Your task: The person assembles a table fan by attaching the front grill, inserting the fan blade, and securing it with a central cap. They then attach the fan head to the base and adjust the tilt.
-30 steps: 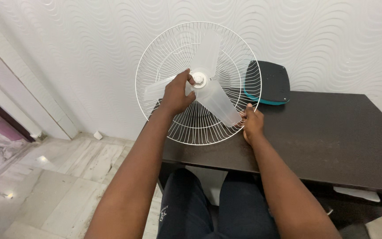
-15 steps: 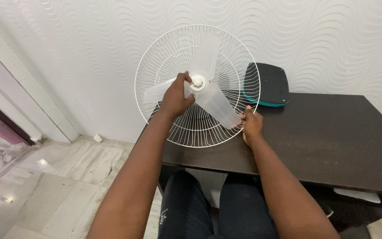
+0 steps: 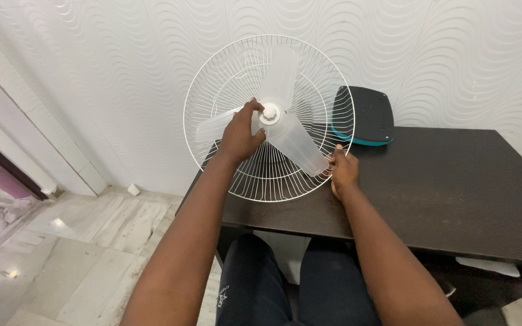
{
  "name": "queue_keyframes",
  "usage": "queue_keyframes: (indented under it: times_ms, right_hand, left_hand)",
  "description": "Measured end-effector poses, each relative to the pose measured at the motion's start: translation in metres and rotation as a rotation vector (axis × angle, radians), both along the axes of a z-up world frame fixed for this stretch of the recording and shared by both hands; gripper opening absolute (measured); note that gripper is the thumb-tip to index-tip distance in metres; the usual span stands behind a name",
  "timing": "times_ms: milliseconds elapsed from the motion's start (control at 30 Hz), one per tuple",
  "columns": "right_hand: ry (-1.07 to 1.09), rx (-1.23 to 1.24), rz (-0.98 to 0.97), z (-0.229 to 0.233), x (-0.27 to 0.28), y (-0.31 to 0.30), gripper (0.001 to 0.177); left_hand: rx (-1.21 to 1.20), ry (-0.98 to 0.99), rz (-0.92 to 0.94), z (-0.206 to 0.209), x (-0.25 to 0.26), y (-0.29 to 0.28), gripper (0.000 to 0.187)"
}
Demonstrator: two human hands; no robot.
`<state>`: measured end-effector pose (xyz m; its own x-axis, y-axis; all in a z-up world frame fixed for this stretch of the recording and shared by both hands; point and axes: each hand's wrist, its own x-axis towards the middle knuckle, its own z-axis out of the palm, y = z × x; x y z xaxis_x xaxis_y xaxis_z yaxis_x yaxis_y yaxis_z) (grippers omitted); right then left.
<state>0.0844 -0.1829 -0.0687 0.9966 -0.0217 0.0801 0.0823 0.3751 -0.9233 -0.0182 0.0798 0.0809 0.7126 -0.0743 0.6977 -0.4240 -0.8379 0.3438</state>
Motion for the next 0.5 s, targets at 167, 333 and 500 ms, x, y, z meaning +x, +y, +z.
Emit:
queue_keyframes:
  times_ms: [167, 333, 500]
  right_hand:
    - [-0.035, 0.054, 0.028, 0.005, -0.005, 0.001, 0.034]
    - [0.028, -0.046, -0.009, 0.008, -0.008, 0.000, 0.035]
    - [-0.032, -0.011, 0.006, 0.001, -0.001, 0.001, 0.039]
  left_hand:
    - [-0.138, 0.167, 0.032, -0.004, 0.003, 0.001, 0.061]
    - [-0.039, 0.087, 0.046, 0.000, 0.001, -0.003, 0.066]
    - [-0.143, 0.170, 0.029, 0.006, -0.011, -0.008, 0.072]
